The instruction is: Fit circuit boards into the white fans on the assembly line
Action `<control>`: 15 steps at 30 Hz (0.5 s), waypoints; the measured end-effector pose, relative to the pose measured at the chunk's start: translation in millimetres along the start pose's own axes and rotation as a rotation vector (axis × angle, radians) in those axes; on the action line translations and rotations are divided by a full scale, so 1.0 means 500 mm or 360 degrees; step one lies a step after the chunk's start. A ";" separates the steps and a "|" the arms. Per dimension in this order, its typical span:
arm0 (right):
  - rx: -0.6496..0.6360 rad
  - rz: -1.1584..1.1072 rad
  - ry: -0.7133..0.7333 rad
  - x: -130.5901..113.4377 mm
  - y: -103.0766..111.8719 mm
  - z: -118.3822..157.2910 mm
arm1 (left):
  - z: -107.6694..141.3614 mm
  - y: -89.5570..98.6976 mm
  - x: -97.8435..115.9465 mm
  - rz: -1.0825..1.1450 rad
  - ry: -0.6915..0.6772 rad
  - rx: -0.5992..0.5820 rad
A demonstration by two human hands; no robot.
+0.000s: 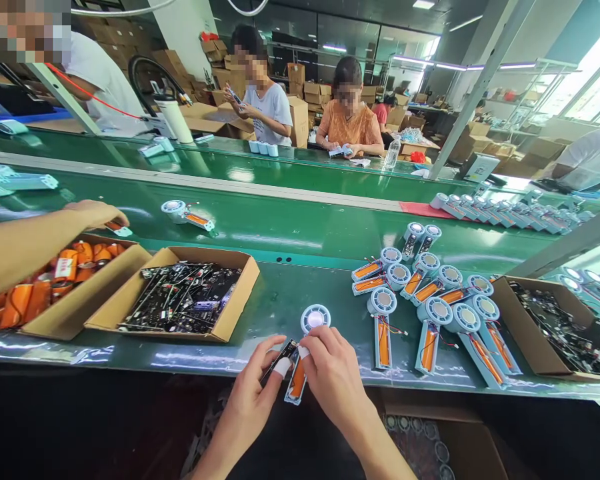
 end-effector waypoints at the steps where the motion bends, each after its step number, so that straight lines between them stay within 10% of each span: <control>1: 0.0002 0.0046 0.0016 -0.005 0.000 0.000 | 0.000 -0.001 0.002 0.0000 -0.0005 -0.0009; 15: -0.0091 -0.0179 -0.0092 0.011 -0.019 0.004 | -0.004 0.006 0.021 -0.0162 -0.0310 -0.0091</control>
Point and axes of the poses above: each hand's wrist, its own z-axis away from the middle knuckle, its own y-axis out of the back of the hand, x = y × z, the point moved 7 cm from there along -z, towards the middle knuckle, and after that the axes turned 15 degrees about -y, right-handed, at the moved point
